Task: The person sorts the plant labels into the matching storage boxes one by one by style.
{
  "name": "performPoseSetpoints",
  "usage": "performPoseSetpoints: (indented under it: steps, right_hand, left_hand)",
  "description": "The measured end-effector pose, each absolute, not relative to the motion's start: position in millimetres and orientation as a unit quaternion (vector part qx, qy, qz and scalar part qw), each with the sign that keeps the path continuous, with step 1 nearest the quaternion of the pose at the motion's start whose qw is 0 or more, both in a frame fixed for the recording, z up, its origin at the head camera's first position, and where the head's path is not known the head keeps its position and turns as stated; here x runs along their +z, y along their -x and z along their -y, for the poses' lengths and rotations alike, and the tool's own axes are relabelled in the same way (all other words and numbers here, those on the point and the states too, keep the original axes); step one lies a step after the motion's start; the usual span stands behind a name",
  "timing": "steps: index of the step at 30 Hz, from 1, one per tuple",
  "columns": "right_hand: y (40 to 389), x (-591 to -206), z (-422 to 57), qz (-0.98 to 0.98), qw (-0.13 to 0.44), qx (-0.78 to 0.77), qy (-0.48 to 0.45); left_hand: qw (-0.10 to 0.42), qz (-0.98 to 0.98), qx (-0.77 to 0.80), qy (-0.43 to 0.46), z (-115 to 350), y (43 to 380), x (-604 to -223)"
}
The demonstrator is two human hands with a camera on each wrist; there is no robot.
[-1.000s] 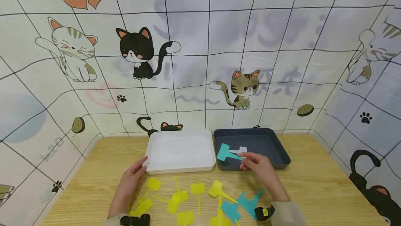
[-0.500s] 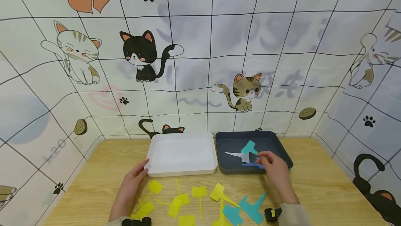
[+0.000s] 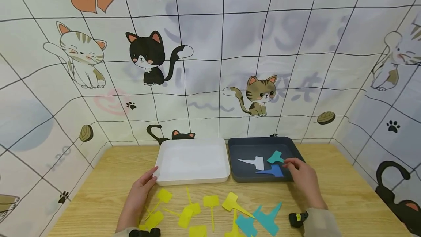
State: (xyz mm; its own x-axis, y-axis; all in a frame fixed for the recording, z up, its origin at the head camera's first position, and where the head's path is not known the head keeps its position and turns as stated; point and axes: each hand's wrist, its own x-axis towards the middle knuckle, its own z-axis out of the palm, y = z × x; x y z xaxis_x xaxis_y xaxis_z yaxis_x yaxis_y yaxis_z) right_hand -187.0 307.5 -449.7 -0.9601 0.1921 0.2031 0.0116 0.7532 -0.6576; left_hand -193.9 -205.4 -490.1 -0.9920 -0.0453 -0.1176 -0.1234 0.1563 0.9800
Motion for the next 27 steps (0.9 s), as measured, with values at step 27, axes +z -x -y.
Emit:
performPoseSetpoints:
  steps: [27]
  right_hand:
    - [193.4,-452.5,-304.3,0.975,0.057,0.214,0.004]
  left_hand:
    - [0.030,-0.756,0.651,0.055,203.2,192.5,-488.4]
